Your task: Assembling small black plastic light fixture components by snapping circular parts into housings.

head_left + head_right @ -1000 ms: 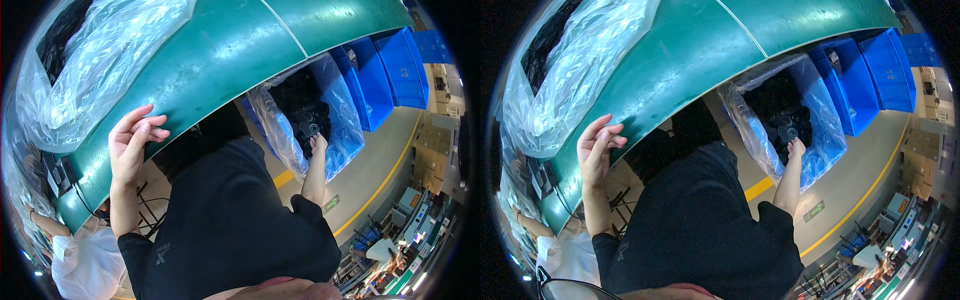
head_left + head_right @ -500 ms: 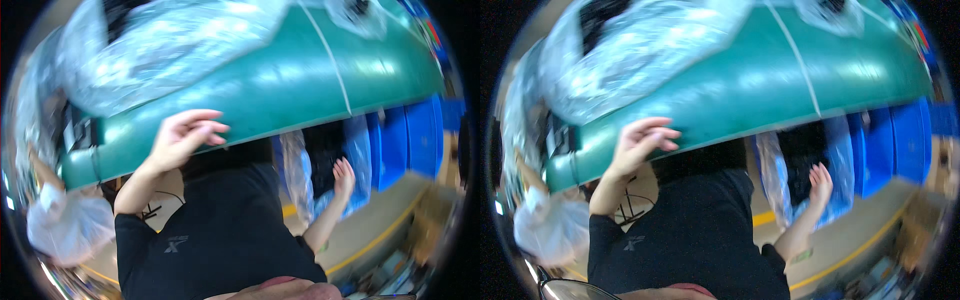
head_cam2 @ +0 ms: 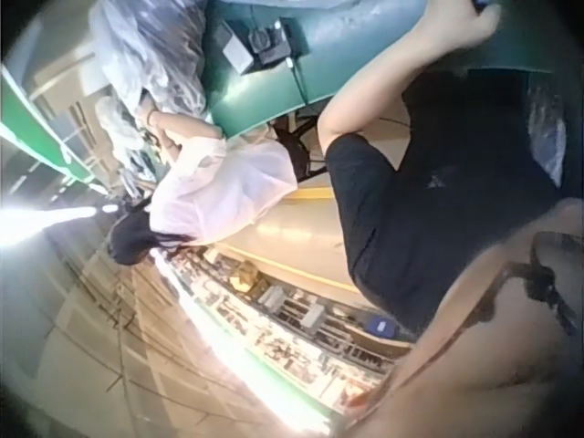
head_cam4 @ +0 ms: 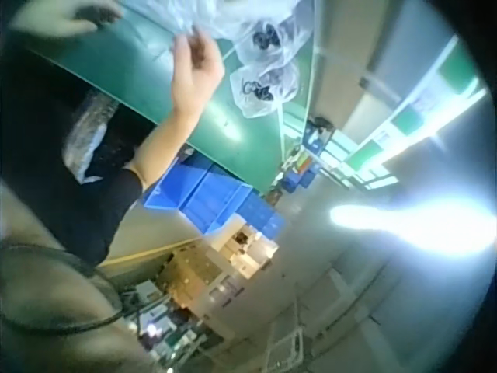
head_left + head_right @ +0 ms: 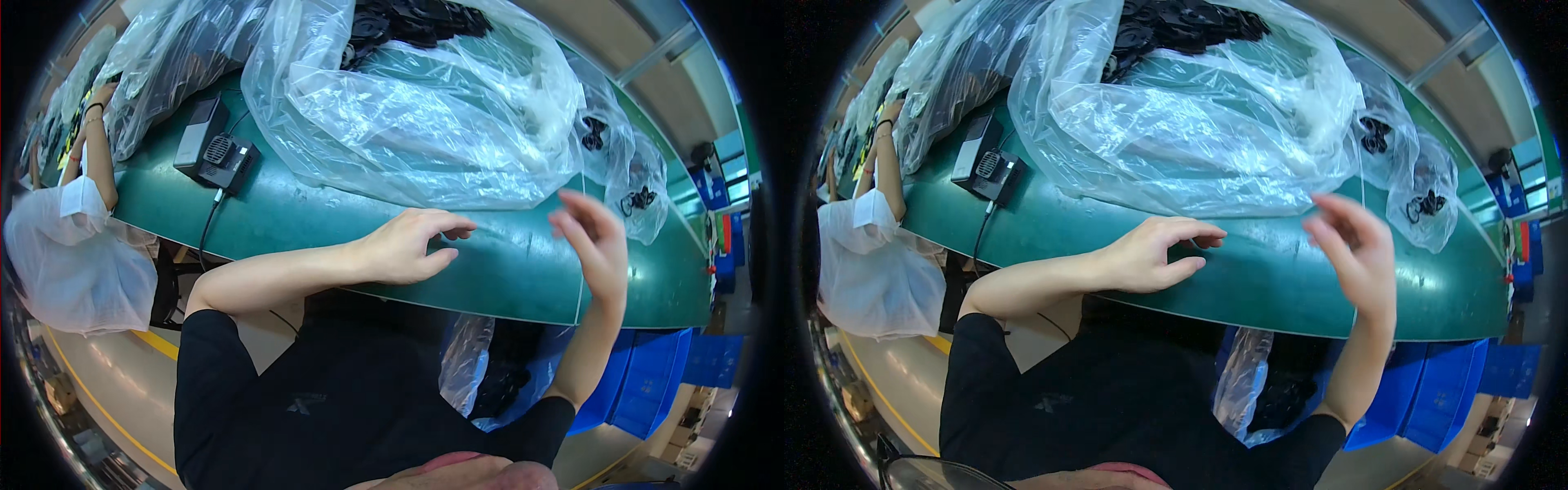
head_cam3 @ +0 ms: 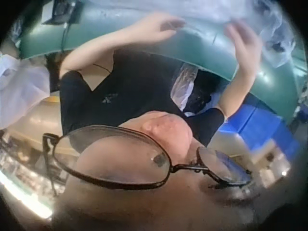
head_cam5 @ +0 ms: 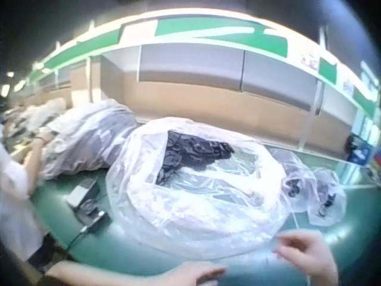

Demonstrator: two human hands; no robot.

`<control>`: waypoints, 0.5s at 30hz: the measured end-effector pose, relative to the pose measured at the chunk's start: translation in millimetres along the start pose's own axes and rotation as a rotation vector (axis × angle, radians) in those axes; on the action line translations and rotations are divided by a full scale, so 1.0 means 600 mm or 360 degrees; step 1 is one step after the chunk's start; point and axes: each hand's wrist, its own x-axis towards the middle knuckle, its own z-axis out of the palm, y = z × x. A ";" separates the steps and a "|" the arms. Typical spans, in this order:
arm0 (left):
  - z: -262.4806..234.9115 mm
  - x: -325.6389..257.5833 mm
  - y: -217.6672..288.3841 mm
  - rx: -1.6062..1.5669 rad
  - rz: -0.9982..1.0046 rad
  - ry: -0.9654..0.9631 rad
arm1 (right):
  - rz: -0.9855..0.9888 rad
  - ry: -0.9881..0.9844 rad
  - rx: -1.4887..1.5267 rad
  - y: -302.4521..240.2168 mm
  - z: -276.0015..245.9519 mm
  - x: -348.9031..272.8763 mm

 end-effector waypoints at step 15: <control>0.008 0.007 -0.050 0.0081 0.0167 0.0226 | -0.0500 0.0162 -0.0547 0.043 0.275 0.549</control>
